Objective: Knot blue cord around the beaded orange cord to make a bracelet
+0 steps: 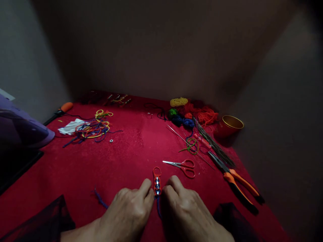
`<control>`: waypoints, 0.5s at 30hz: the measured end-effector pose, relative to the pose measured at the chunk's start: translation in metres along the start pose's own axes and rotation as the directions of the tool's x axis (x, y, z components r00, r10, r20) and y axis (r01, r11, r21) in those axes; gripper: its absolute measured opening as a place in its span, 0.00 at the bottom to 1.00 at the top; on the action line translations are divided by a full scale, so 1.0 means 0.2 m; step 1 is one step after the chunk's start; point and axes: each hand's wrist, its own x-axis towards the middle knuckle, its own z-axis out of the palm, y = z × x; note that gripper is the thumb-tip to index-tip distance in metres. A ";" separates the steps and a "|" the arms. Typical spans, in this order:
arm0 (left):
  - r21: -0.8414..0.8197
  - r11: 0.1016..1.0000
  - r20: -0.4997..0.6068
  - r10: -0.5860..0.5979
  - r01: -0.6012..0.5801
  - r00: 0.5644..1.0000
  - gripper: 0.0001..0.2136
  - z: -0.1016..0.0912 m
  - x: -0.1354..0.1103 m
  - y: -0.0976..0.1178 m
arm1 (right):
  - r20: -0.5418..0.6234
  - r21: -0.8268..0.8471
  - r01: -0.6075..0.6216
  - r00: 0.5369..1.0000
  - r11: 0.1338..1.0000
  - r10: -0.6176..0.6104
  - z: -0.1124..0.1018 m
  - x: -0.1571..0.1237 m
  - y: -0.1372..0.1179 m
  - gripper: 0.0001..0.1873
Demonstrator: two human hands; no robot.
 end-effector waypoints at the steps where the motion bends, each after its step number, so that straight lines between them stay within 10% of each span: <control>1: -0.010 1.000 0.009 -0.007 0.007 1.000 0.21 0.00 0.00 0.00 | -0.089 -0.043 0.023 0.996 0.999 -0.027 0.00 0.00 0.01 0.16; 6: -0.041 0.999 -0.004 -0.034 0.034 0.999 0.21 -0.01 -0.01 0.01 | -0.398 -0.227 0.186 0.878 0.956 -0.266 0.01 -0.01 0.04 0.20; 15: -0.150 0.989 -0.085 -0.008 -0.005 0.996 0.20 -0.06 -0.01 0.02 | -0.113 0.006 0.117 0.987 0.993 -0.116 0.10 0.01 0.01 0.19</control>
